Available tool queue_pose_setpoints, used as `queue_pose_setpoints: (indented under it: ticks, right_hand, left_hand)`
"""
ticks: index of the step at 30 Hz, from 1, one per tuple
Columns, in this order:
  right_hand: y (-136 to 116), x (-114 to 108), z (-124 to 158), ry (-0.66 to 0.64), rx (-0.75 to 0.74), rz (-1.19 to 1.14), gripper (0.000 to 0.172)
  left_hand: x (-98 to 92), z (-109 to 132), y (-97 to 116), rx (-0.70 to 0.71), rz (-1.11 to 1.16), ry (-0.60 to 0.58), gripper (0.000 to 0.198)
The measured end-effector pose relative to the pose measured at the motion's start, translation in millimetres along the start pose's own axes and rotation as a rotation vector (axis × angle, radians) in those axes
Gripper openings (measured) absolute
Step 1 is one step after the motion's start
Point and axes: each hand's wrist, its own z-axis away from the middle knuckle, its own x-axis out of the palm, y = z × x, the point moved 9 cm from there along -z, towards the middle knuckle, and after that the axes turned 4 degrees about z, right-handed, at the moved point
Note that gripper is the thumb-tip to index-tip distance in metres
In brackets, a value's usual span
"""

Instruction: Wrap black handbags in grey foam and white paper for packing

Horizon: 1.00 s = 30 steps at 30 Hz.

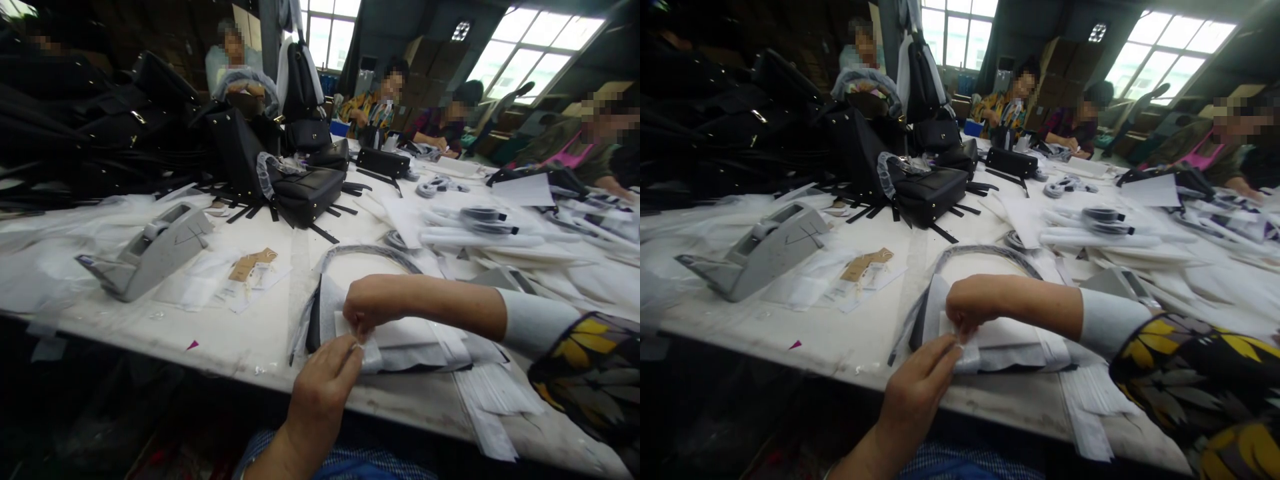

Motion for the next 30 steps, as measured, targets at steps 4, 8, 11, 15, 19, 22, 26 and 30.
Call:
queue_pose_setpoints:
  ticks: [4, 8, 11, 15, 19, 22, 26, 30]
  right_hand:
    - [-5, -5, -10, -0.015, -0.023, 0.066, 0.008]
    - [-4, -11, -12, 0.017, -0.023, 0.137, 0.015]
    - [4, -20, -10, 0.123, -0.013, 0.262, 0.03]
    - [28, -28, -13, 0.264, -0.024, 0.275, 0.051]
    - [67, -18, -28, 0.264, 0.03, -0.028, 0.054]
    - [86, -4, -42, 0.187, 0.029, -0.323, 0.054]
    - [103, -1, -46, 0.185, 0.042, -0.477, 0.052]
    - [105, -2, -26, 0.309, 0.112, -0.58, 0.067]
  left_hand:
    - [-0.1, 0, 1, 0.04, 0.044, -0.007, 0.024]
    - [-0.8, 2, 1, 0.068, 0.083, -0.022, 0.026]
    - [-3.1, 2, 1, 0.074, 0.096, 0.009, 0.027]
    - [-5.3, 1, 3, 0.074, 0.082, 0.051, 0.026]
    - [-5.9, 0, 5, 0.089, 0.047, 0.073, 0.025]
    - [-7.0, -1, 7, 0.103, 0.031, 0.092, 0.024]
    - [-8.2, 1, 8, 0.137, 0.017, 0.12, 0.023]
    - [-6.9, 3, 8, 0.157, 0.018, 0.134, 0.024]
